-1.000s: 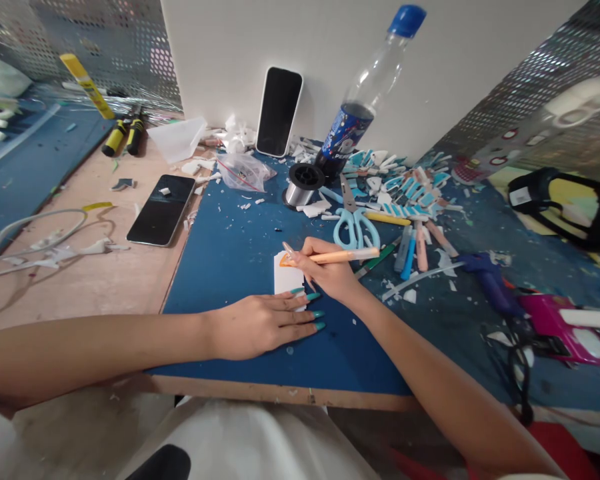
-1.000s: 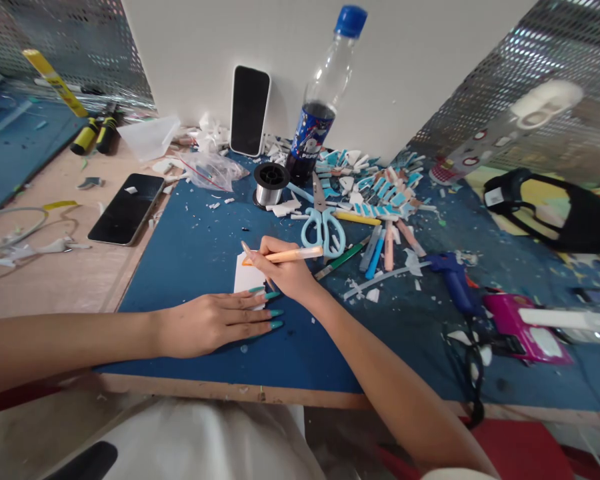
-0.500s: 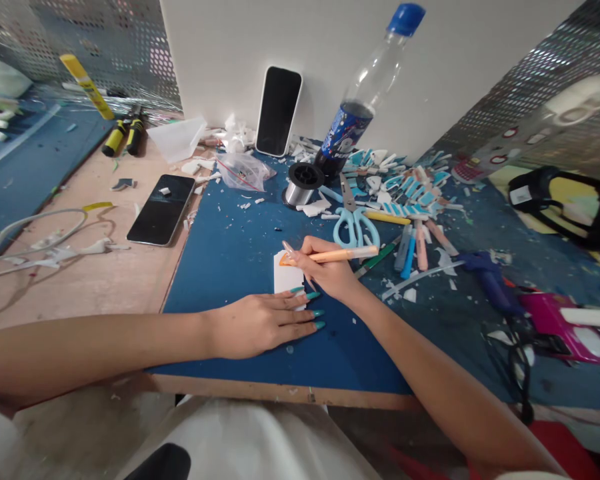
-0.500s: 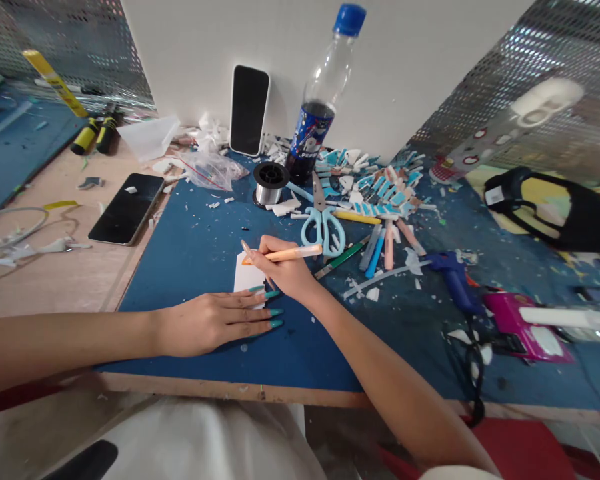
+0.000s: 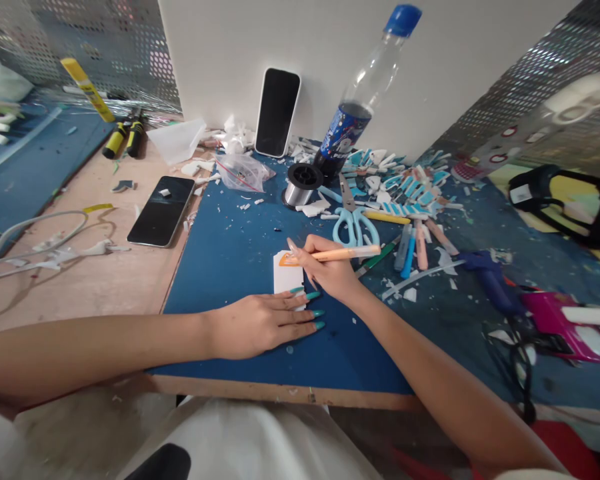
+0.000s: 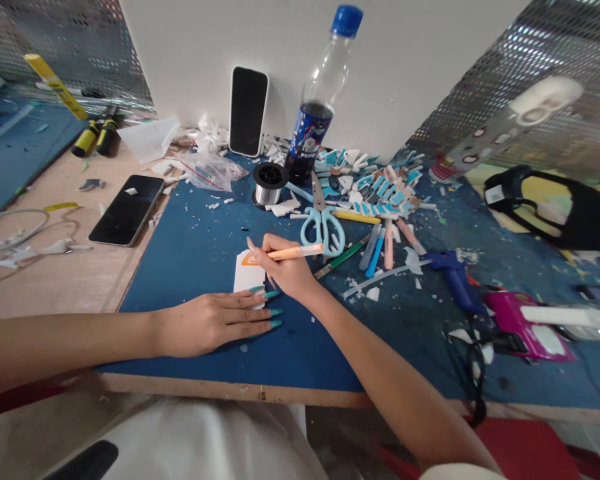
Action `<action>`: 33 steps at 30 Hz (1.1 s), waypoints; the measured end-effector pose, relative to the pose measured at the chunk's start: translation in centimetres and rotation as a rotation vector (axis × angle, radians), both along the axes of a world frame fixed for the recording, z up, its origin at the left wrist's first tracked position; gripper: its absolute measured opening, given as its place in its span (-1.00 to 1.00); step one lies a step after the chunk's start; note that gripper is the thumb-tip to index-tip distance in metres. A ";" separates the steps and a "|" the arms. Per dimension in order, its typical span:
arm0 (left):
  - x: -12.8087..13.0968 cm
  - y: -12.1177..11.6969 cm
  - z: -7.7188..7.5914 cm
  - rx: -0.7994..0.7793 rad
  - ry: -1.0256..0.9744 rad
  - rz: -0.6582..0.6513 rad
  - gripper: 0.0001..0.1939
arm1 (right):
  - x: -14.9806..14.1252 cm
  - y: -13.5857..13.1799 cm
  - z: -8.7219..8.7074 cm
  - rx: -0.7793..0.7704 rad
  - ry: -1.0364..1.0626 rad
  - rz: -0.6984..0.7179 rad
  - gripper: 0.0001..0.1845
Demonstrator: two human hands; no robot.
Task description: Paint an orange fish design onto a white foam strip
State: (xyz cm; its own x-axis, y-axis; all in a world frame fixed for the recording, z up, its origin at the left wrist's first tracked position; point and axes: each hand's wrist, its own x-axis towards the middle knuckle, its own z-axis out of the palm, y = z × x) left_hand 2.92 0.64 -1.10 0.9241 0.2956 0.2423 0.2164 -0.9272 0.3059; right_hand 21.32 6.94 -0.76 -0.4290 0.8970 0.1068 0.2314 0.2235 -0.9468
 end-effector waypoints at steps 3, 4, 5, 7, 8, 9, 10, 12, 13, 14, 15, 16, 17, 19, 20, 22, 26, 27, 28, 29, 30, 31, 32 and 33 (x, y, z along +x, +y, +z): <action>0.0 0.0 -0.1 -0.004 -0.003 0.004 -0.62 | 0.0 0.0 -0.1 0.024 -0.004 -0.038 -0.58; 0.0 0.0 -0.1 -0.003 -0.003 0.005 -0.62 | 0.1 0.0 -0.1 0.032 -0.012 -0.031 -0.58; 0.0 0.0 -0.1 -0.001 -0.003 0.005 -0.62 | 0.1 0.0 -0.1 0.032 -0.016 -0.026 -0.58; 0.0 0.1 -0.2 0.004 0.001 0.001 -0.62 | 0.1 -0.1 -0.2 0.016 -0.005 -0.036 -0.58; 0.0 0.1 -0.2 0.009 0.003 -0.001 -0.61 | 0.1 -0.1 -0.2 0.010 0.004 -0.042 -0.58; 0.0 0.0 -0.2 0.013 0.006 0.000 -0.61 | 0.2 -0.1 -0.2 0.006 0.010 -0.038 -0.58; 0.0 0.0 -0.2 0.019 0.009 0.002 -0.61 | 0.2 -0.2 -0.2 0.002 0.011 -0.023 -0.58; 0.0 0.0 -0.1 0.028 0.015 0.005 -0.61 | 0.1 -0.2 -0.2 -0.011 0.002 0.008 -0.58; 0.0 0.0 -0.1 0.029 0.016 0.006 -0.61 | 0.1 -0.2 -0.1 -0.022 -0.001 0.007 -0.58; 0.0 0.0 -0.1 0.028 0.015 0.005 -0.61 | 0.1 -0.2 -0.1 -0.030 0.002 -0.008 -0.58; 0.0 0.0 -0.1 0.025 0.012 0.005 -0.61 | 0.0 -0.2 -0.1 -0.029 0.008 -0.034 -0.58; 0.0 0.0 0.0 0.023 0.006 0.004 -0.61 | 0.0 -0.2 -0.1 -0.023 0.015 -0.059 -0.58; 0.0 0.0 0.0 0.023 -0.002 0.003 -0.61 | -0.1 -0.2 0.0 -0.016 0.021 -0.075 -0.58; 0.0 0.0 0.0 0.025 -0.015 0.003 -0.61 | -0.1 -0.1 0.0 -0.011 0.029 -0.065 -0.57; 0.0 0.1 0.0 0.027 -0.017 0.005 -0.61 | -0.1 -0.1 0.0 -0.013 0.028 -0.046 -0.57; 0.0 0.1 0.1 0.029 -0.018 0.008 -0.61 | 0.0 -0.1 0.0 -0.020 0.020 -0.014 -0.56; 0.0 0.0 0.1 0.022 -0.004 0.002 -0.61 | 0.0 -0.1 0.0 -0.024 0.027 -0.070 -0.57; 0.0 0.0 0.1 0.018 0.000 0.000 -0.61 | 0.0 -0.2 0.0 -0.023 0.032 -0.083 -0.57; 0.0 0.0 0.1 0.016 0.004 0.000 -0.61 | -0.1 -0.2 0.0 -0.020 0.036 -0.085 -0.57; -0.1 0.0 0.1 0.014 0.007 0.001 -0.61 | -0.1 -0.2 0.1 -0.017 0.036 -0.072 -0.56; 0.0 0.1 0.0 0.013 0.008 0.000 -0.61 | -0.1 -0.2 0.1 -0.014 0.035 -0.052 -0.56; 0.0 0.1 0.0 0.013 0.007 -0.001 -0.61 | -0.1 -0.1 0.1 -0.017 0.034 -0.034 -0.55; 0.0 0.1 0.0 0.014 0.006 -0.001 -0.61 | -0.1 -0.1 0.2 -0.021 0.034 -0.027 -0.55; 0.0 0.1 0.0 0.016 0.005 0.000 -0.61 | -0.1 -0.1 0.2 -0.020 0.035 -0.034 -0.54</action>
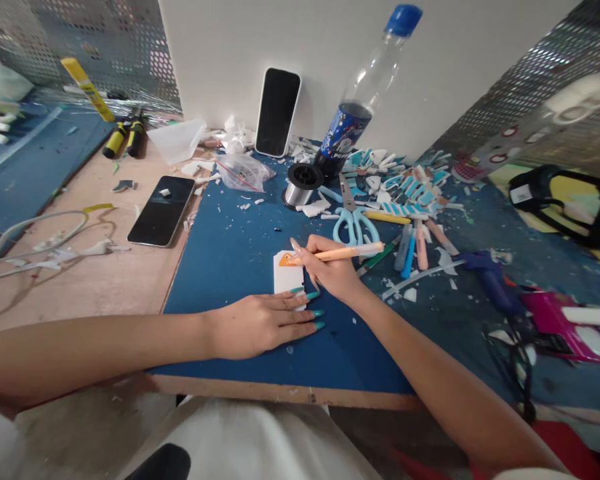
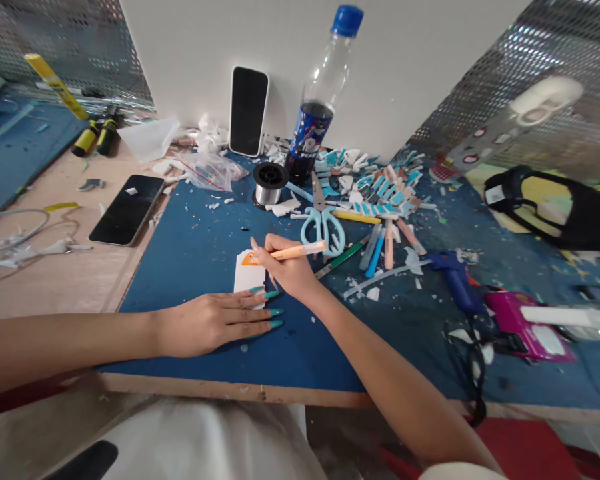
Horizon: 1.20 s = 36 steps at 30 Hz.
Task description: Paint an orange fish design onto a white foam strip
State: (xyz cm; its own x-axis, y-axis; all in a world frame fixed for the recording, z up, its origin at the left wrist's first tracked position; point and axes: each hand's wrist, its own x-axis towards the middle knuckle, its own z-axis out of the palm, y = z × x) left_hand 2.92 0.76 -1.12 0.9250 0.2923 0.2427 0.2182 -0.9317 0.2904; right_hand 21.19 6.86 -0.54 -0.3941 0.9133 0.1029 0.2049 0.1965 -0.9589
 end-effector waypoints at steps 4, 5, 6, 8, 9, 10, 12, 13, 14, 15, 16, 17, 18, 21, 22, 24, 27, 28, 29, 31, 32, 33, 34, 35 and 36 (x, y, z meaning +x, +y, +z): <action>0.0 0.0 0.0 0.016 0.006 0.004 -0.61 | 0.1 0.0 0.0 0.025 -0.016 -0.033 -0.55; 0.0 0.0 0.0 0.018 0.008 0.003 -0.61 | 0.1 0.0 0.0 0.029 -0.026 -0.009 -0.55; 0.0 0.0 0.0 0.018 0.010 0.000 -0.61 | 0.2 0.0 -0.1 0.026 -0.033 0.012 -0.55; 0.0 -0.1 0.1 0.014 0.012 -0.002 -0.61 | 0.2 -0.1 -0.1 0.007 -0.029 0.017 -0.56; 0.0 -0.1 0.0 0.011 0.010 -0.003 -0.61 | 0.2 -0.1 -0.1 0.001 -0.020 -0.001 -0.56; -0.1 -0.1 0.0 0.010 0.008 -0.002 -0.61 | 0.2 -0.1 -0.2 -0.002 -0.014 -0.018 -0.56; 0.0 -0.1 0.0 0.012 0.009 0.001 -0.61 | 0.2 -0.1 -0.3 0.010 -0.018 -0.014 -0.57; 0.0 -0.1 0.0 0.012 0.014 0.001 -0.61 | 0.2 -0.1 -0.4 0.020 -0.028 0.006 -0.58; 0.0 -0.1 0.0 0.011 0.019 0.001 -0.61 | 0.3 0.0 -0.4 0.028 -0.040 0.028 -0.59; 0.0 -0.1 0.0 0.008 0.024 0.001 -0.61 | 0.3 0.0 -0.5 0.031 -0.048 0.045 -0.60; 0.0 0.0 -0.1 0.003 0.026 -0.001 -0.61 | 0.3 0.0 -0.5 0.027 -0.052 0.052 -0.61; 0.0 0.0 -0.1 -0.001 0.024 -0.002 -0.61 | 0.4 0.0 -0.4 0.021 -0.050 0.043 -0.60; 0.0 0.0 -0.1 -0.003 0.021 -0.002 -0.60 | 0.4 0.0 -0.4 0.015 -0.044 0.022 -0.59; 0.0 0.0 -0.1 0.004 0.014 -0.001 -0.60 | 0.3 -0.1 -0.2 0.017 -0.029 -0.038 -0.55; 0.0 -0.1 -0.1 0.009 0.015 0.001 -0.60 | 0.3 -0.1 -0.2 0.020 -0.031 -0.032 -0.56; 0.0 -0.1 -0.1 0.013 0.018 0.002 -0.61 | 0.3 -0.1 -0.1 0.025 -0.039 0.018 -0.59; 0.0 -0.1 0.0 0.008 0.023 -0.004 -0.61 | 0.4 -0.1 -0.2 0.031 -0.049 0.019 -0.59; 0.0 -0.1 0.0 0.009 0.021 -0.005 -0.61 | 0.5 -0.1 -0.2 0.033 -0.049 -0.005 -0.58; 0.0 -0.1 0.1 0.011 0.018 -0.006 -0.61 | 0.5 -0.1 -0.2 0.037 -0.047 -0.031 -0.56; 0.0 0.0 0.1 0.019 0.008 -0.004 -0.61 | 0.6 0.0 -0.2 0.046 -0.037 -0.058 -0.55; 0.0 0.0 0.1 0.021 0.006 -0.003 -0.61 | 0.6 0.0 -0.2 0.041 -0.030 -0.053 -0.55; 0.0 0.0 0.1 0.020 0.002 -0.003 -0.61 | 0.6 0.0 -0.2 0.030 -0.022 -0.041 -0.57; 0.0 0.0 0.1 0.018 -0.001 -0.004 -0.61 | 0.6 0.0 -0.3 0.013 -0.013 -0.022 -0.58; 0.0 0.0 0.1 0.014 -0.006 -0.005 -0.61 | 0.6 0.0 -0.3 -0.006 -0.007 -0.001 -0.60; 0.0 0.0 0.1 0.011 -0.011 -0.006 -0.61 | 0.6 0.0 -0.3 -0.025 -0.002 0.015 -0.60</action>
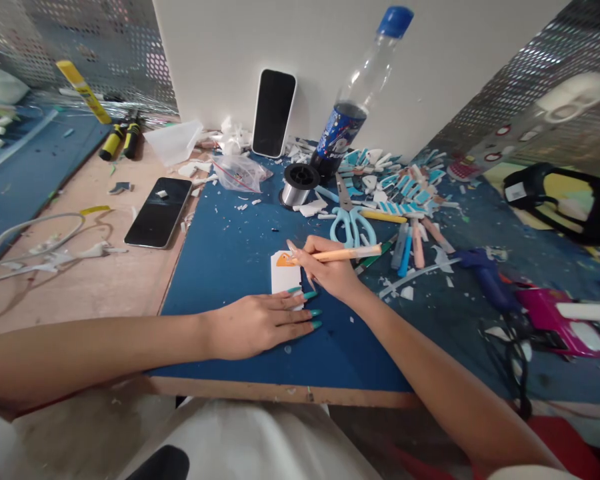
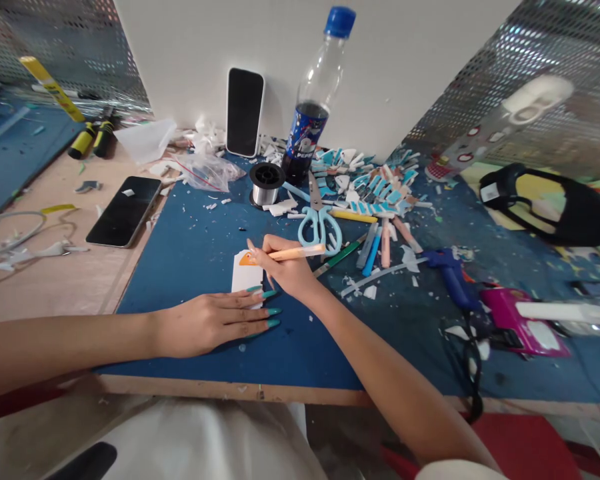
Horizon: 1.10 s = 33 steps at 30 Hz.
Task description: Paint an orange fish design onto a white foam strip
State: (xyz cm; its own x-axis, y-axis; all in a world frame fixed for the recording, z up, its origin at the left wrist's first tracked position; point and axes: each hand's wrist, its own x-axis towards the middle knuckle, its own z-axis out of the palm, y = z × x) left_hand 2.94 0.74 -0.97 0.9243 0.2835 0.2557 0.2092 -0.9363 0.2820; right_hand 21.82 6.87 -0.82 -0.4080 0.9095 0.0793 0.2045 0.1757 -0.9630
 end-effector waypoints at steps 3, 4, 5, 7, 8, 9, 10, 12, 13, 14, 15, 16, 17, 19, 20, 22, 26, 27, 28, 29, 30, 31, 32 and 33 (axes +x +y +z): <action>0.0 0.0 0.1 -0.009 0.002 -0.006 -0.61 | 0.0 0.0 0.1 -0.021 0.008 -0.016 -0.58; 0.0 0.0 0.1 -0.010 0.007 -0.006 -0.61 | 0.0 0.0 0.1 -0.024 0.010 -0.026 -0.57; 0.0 0.0 0.1 -0.011 0.013 -0.006 -0.60 | 0.0 0.0 0.1 -0.024 0.008 -0.027 -0.56; 0.0 0.0 0.2 -0.011 0.021 -0.006 -0.60 | -0.1 0.0 0.2 -0.010 -0.006 -0.007 -0.57; 0.0 0.0 0.2 -0.012 0.023 -0.006 -0.60 | -0.1 0.0 0.2 0.000 -0.013 -0.005 -0.58; 0.0 0.0 0.2 -0.014 0.023 -0.007 -0.60 | -0.1 0.0 0.3 0.011 -0.018 -0.014 -0.57; 0.0 0.0 0.2 -0.016 0.024 -0.007 -0.60 | 0.0 0.0 0.2 0.023 -0.020 -0.031 -0.56; 0.0 0.0 0.2 -0.021 0.025 -0.008 -0.60 | 0.0 0.1 0.2 0.028 -0.013 -0.073 -0.54; 0.1 0.0 0.2 -0.022 0.026 -0.007 -0.60 | 0.0 0.1 0.1 0.023 -0.008 -0.082 -0.53; 0.1 0.0 0.2 -0.023 0.026 -0.008 -0.60 | 0.1 0.2 0.1 0.013 -0.002 -0.079 -0.54; 0.1 0.0 0.1 -0.022 0.028 -0.007 -0.60 | 0.1 0.2 0.0 0.003 0.004 -0.071 -0.54; 0.1 0.0 0.1 -0.022 0.030 -0.007 -0.60 | 0.1 0.2 0.0 -0.003 0.009 -0.062 -0.56; 0.0 0.0 0.1 -0.021 0.032 -0.007 -0.60 | 0.1 0.2 0.0 -0.003 0.009 -0.054 -0.56; 0.0 0.0 0.1 -0.024 0.038 -0.006 -0.60 | 0.1 0.3 0.0 0.003 0.008 -0.046 -0.56; 0.0 0.0 0.1 -0.026 0.039 -0.007 -0.60 | 0.1 0.3 0.0 0.001 0.012 -0.041 -0.55; 0.0 0.0 0.2 -0.031 0.044 -0.010 -0.60 | 0.1 0.3 0.0 -0.008 0.030 -0.030 -0.54; 0.0 0.0 0.1 -0.028 0.058 -0.009 -0.60 | 0.1 0.3 0.0 0.005 0.026 -0.046 -0.56; 0.0 0.0 0.1 -0.027 0.054 -0.008 -0.60 | 0.1 0.3 -0.1 -0.003 0.024 -0.046 -0.56; 0.0 0.0 0.1 -0.027 0.047 -0.008 -0.60 | 0.1 0.3 -0.1 -0.020 0.030 -0.041 -0.55; 0.0 0.0 0.1 -0.027 0.038 -0.009 -0.60 | 0.1 0.3 -0.2 -0.037 0.038 -0.037 -0.54; 0.0 0.0 0.1 -0.027 0.031 -0.011 -0.60 | 0.1 0.3 -0.2 -0.051 0.047 -0.039 -0.54; 0.0 0.0 0.1 -0.027 0.025 -0.011 -0.60 | 0.1 0.3 -0.2 -0.058 0.051 -0.045 -0.54; 0.0 0.0 0.1 -0.027 0.023 -0.012 -0.60 | 0.0 0.3 -0.2 -0.052 0.050 -0.053 -0.55; 0.0 0.0 0.1 -0.027 0.023 -0.012 -0.60 | 0.0 0.3 -0.2 -0.036 0.045 -0.062 -0.55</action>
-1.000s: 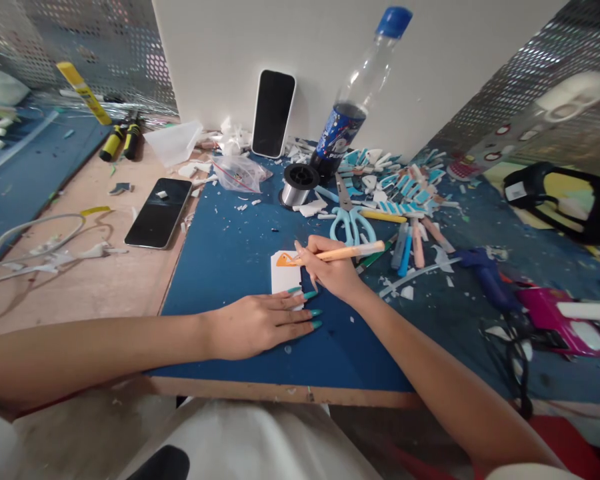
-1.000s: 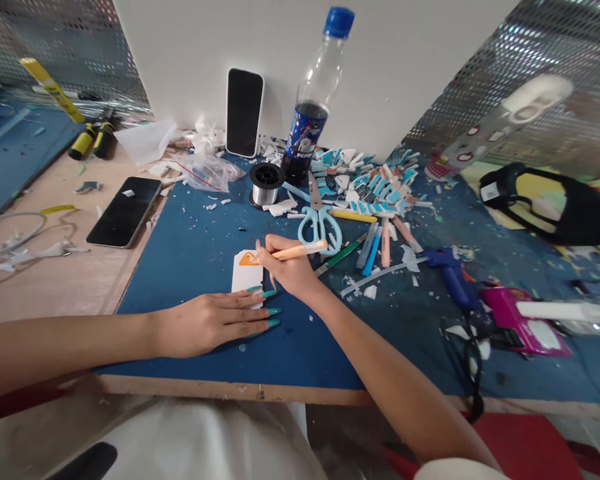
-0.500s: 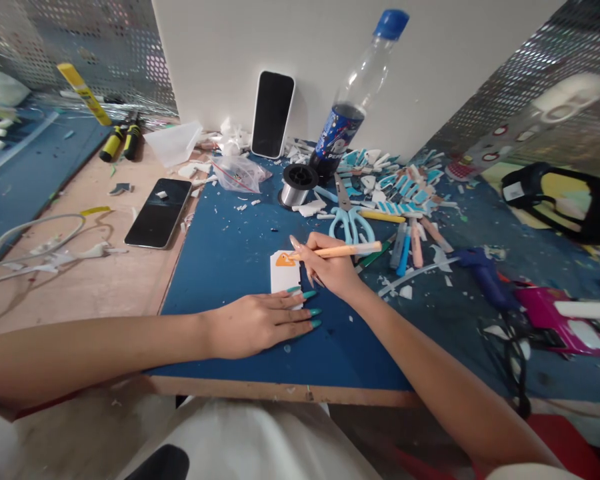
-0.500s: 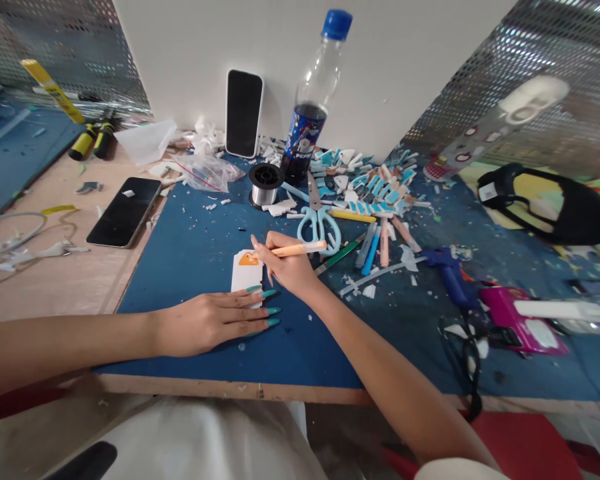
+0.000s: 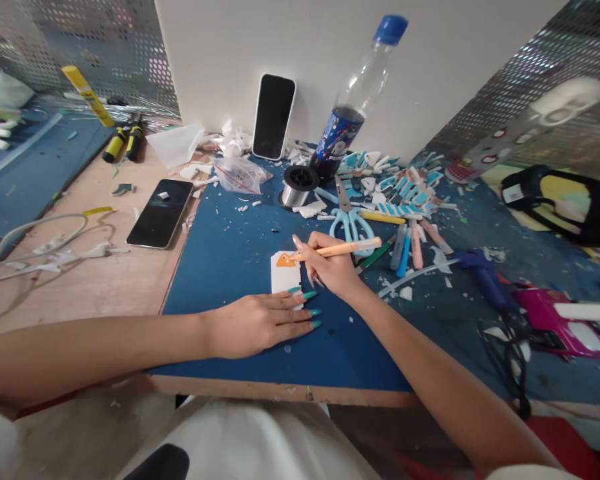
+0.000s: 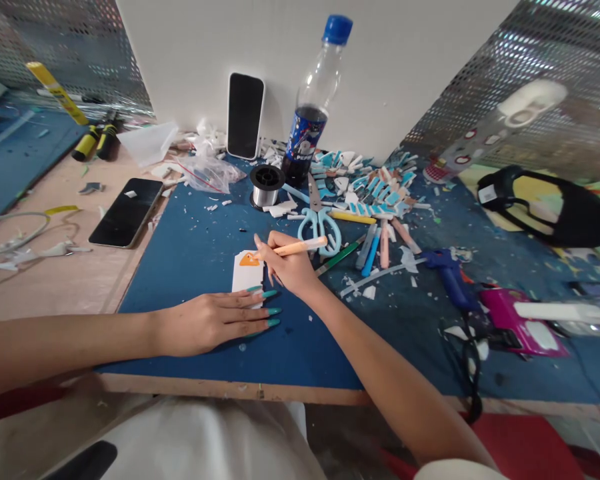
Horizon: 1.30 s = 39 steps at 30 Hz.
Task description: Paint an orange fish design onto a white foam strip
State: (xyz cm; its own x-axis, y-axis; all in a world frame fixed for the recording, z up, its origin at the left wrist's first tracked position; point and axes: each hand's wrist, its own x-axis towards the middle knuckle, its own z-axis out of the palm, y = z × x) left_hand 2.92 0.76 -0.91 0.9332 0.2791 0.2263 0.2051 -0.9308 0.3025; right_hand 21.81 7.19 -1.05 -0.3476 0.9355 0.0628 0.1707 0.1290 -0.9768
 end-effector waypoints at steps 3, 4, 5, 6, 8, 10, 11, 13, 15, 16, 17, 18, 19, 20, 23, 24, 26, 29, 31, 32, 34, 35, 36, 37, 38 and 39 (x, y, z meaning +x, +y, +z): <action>0.0 0.0 0.0 -0.005 0.012 0.001 -0.60 | 0.0 0.1 0.0 0.021 -0.008 0.011 -0.54; 0.0 0.0 0.0 -0.006 0.016 0.002 -0.60 | 0.0 0.1 0.0 0.018 -0.005 0.010 -0.54; 0.0 0.0 0.0 -0.008 0.020 0.001 -0.60 | 0.0 0.1 0.0 0.011 -0.002 0.003 -0.54; 0.0 0.0 0.0 -0.010 0.022 0.000 -0.60 | 0.0 0.1 0.0 0.005 -0.002 -0.006 -0.55; 0.0 0.0 0.0 -0.014 0.026 -0.001 -0.60 | 0.1 0.1 0.0 0.008 -0.010 -0.019 -0.56; 0.0 0.1 0.0 -0.028 0.025 -0.002 -0.60 | 0.0 0.0 0.0 0.013 -0.023 -0.006 -0.54; 0.0 0.1 0.0 -0.035 0.020 -0.003 -0.60 | 0.0 0.0 0.0 0.013 -0.025 0.000 -0.54; 0.0 0.1 0.0 -0.041 0.011 -0.003 -0.59 | 0.0 0.0 0.0 0.011 -0.018 -0.002 -0.54; 0.0 0.0 0.0 -0.038 0.008 -0.003 -0.60 | -0.1 0.0 0.0 0.007 -0.012 0.003 -0.56; 0.0 0.0 0.0 -0.036 0.008 -0.003 -0.60 | -0.1 0.0 0.1 0.002 -0.011 0.015 -0.56; 0.0 0.0 0.0 -0.035 0.009 -0.002 -0.60 | -0.1 0.0 0.1 -0.003 -0.008 0.025 -0.56; 0.0 0.0 0.0 -0.036 0.010 -0.003 -0.60 | -0.1 0.0 0.1 -0.009 -0.004 0.029 -0.55; 0.0 0.0 0.1 -0.038 0.008 -0.003 -0.60 | -0.1 0.0 0.1 -0.014 0.002 0.025 -0.54; 0.0 0.0 0.1 -0.038 0.006 -0.003 -0.60 | -0.1 0.0 0.1 -0.015 0.006 0.016 -0.54; 0.0 0.0 0.1 -0.041 0.001 -0.006 -0.60 | -0.1 0.0 0.2 0.002 -0.008 0.008 -0.54; 0.0 0.0 0.1 -0.042 0.005 -0.007 -0.59 | -0.1 0.0 0.3 0.003 -0.013 0.013 -0.54; 0.0 0.1 0.1 -0.041 0.016 -0.008 -0.59 | -0.2 -0.1 0.3 0.002 -0.012 0.011 -0.53; 0.0 0.1 0.1 -0.035 0.036 -0.005 -0.58 | -0.2 -0.1 0.3 0.010 -0.023 0.012 -0.54; 0.0 0.1 0.2 -0.031 0.038 -0.003 -0.58 | -0.1 -0.2 0.3 0.014 -0.023 0.019 -0.54; 0.0 0.1 0.2 -0.029 0.035 -0.003 -0.58 | -0.1 -0.2 0.3 0.013 -0.017 0.018 -0.54; 0.0 0.0 0.2 -0.025 0.027 -0.003 -0.59 | -0.1 -0.2 0.2 0.009 -0.011 0.020 -0.55; 0.0 0.0 0.2 -0.024 0.029 -0.002 -0.59 | -0.1 -0.2 0.2 0.008 -0.013 0.025 -0.55; 0.0 0.0 0.2 -0.023 0.033 -0.001 -0.59 | -0.1 -0.2 0.2 0.005 -0.016 0.029 -0.55; 0.1 0.0 0.2 -0.024 0.038 0.000 -0.59 | -0.1 -0.2 0.2 0.002 -0.016 0.026 -0.55; 0.1 0.0 0.2 -0.024 0.042 0.000 -0.59 | -0.1 -0.2 0.3 0.000 -0.014 0.017 -0.54; 0.1 0.0 0.2 -0.025 0.043 0.000 -0.59 | -0.1 -0.2 0.3 -0.003 -0.011 0.009 -0.54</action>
State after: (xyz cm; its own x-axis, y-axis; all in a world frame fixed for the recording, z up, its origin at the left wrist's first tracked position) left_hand 2.99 0.75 -0.70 0.9419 0.2844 0.1790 0.2187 -0.9232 0.3162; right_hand 21.70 7.00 -0.78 -0.3570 0.9324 0.0563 0.1799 0.1278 -0.9753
